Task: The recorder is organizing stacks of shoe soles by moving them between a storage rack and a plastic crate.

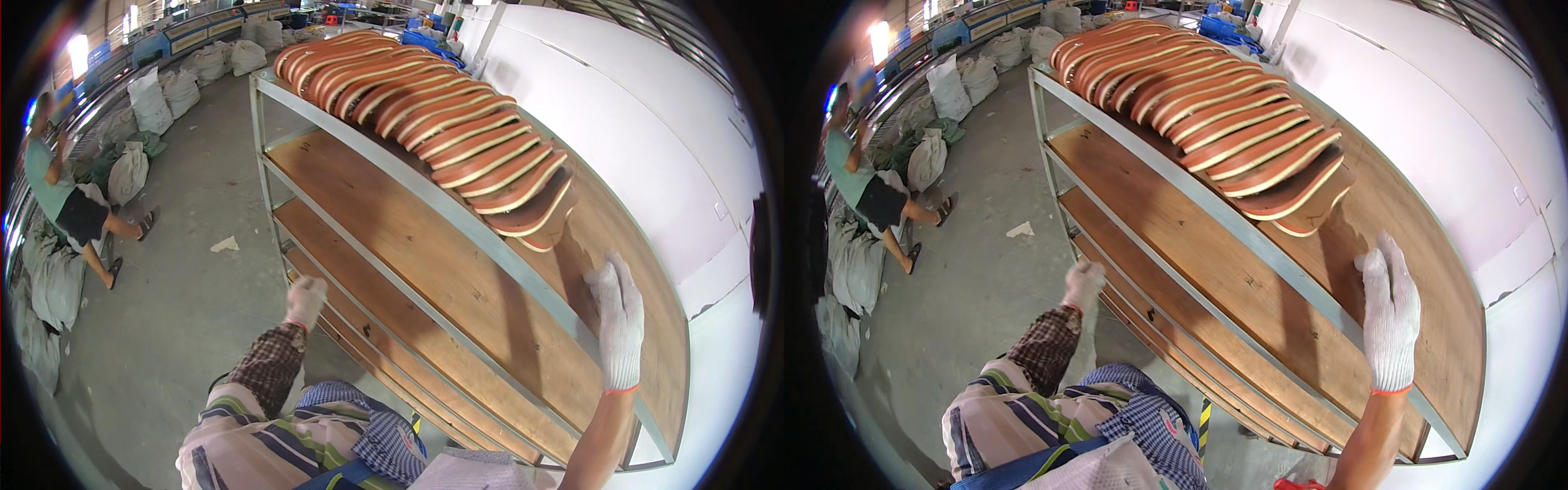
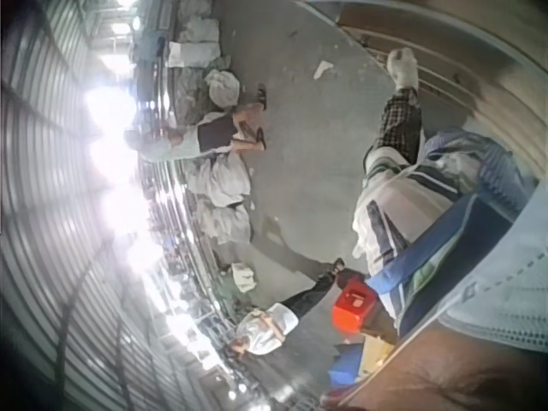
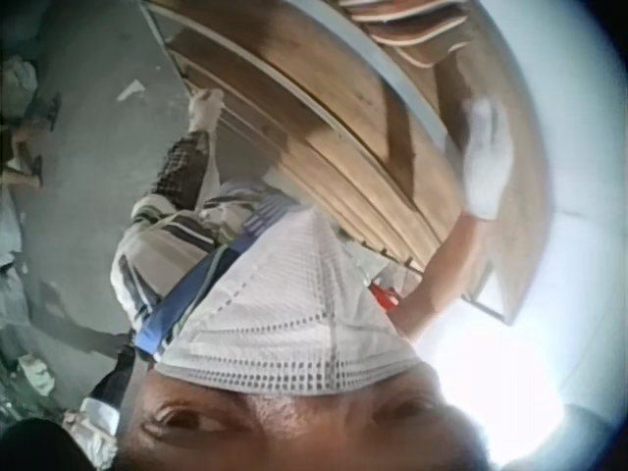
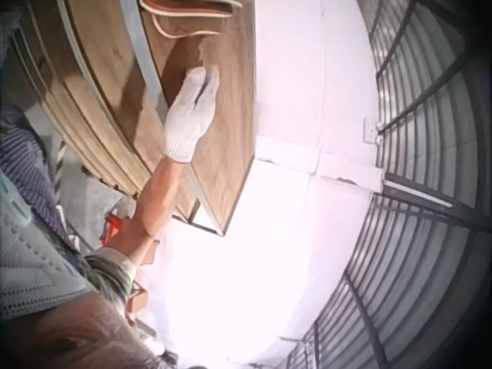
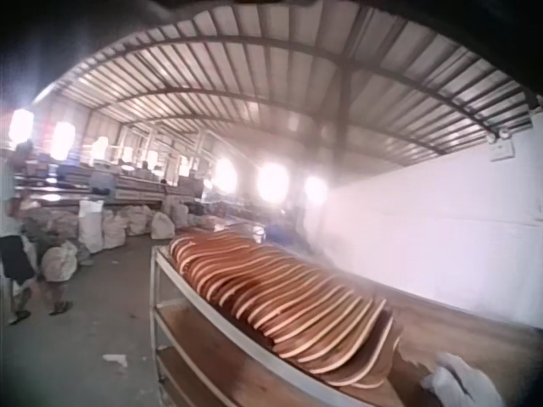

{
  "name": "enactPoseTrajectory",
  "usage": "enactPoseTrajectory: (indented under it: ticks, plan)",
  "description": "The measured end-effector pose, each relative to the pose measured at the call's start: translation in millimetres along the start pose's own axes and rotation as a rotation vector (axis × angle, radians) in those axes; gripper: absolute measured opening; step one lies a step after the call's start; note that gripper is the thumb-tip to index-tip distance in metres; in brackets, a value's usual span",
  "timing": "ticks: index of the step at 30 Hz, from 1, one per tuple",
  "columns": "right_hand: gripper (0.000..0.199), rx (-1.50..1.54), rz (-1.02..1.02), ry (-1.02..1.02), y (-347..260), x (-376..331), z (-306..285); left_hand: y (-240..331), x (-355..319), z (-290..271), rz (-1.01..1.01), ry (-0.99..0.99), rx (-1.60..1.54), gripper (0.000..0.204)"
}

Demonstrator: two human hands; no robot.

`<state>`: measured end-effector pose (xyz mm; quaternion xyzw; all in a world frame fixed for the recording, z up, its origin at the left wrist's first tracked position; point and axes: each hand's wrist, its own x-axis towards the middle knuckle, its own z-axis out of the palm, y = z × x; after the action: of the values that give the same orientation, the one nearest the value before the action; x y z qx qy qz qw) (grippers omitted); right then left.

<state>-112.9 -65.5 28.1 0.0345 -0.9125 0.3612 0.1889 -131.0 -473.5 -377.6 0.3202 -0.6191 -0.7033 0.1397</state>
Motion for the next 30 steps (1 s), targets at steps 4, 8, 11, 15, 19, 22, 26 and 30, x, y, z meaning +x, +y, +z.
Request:
enactPoseTrajectory:
  ticks: [4, 8, 11, 15, 19, 22, 26, 30]
  plan:
    - [0.057, -0.037, -0.025, -0.013, -0.5, 21.8, 15.8, 95.2, 49.1, -38.1, 0.745, 0.212, -0.184, 0.014]
    - [0.061, -0.068, -0.135, -0.011, -3.5, 44.7, 42.8, 205.8, 29.1, -48.3, 0.935, 0.256, -0.258, 0.011]
    - [0.065, 0.076, -0.087, 0.036, -4.5, 51.0, 47.1, 258.8, -4.5, -31.1, 1.17, 0.225, -0.184, 0.02]
    - [0.065, 0.438, 0.141, 0.032, -21.2, 49.7, 49.6, 291.1, -41.8, -8.7, 1.303, 0.105, -0.117, 0.027]
    - [0.064, 0.627, -0.036, 0.041, -20.6, 57.6, 63.1, 311.2, -62.1, 23.0, 1.604, 0.108, 0.258, 0.036]
    - [0.073, 0.629, 0.034, 0.189, -36.0, 60.7, 78.5, 320.2, -73.3, 47.6, 1.735, 0.041, 0.335, 0.042]
    - [0.081, 0.617, 0.153, 0.189, -22.1, 76.3, 76.4, 322.9, -87.6, 77.2, 1.846, -0.069, 0.296, 0.049]
    - [0.078, 0.811, 0.141, -0.092, -25.7, 74.0, 70.9, 322.4, -105.1, 94.7, 1.925, -0.215, 0.356, 0.057]
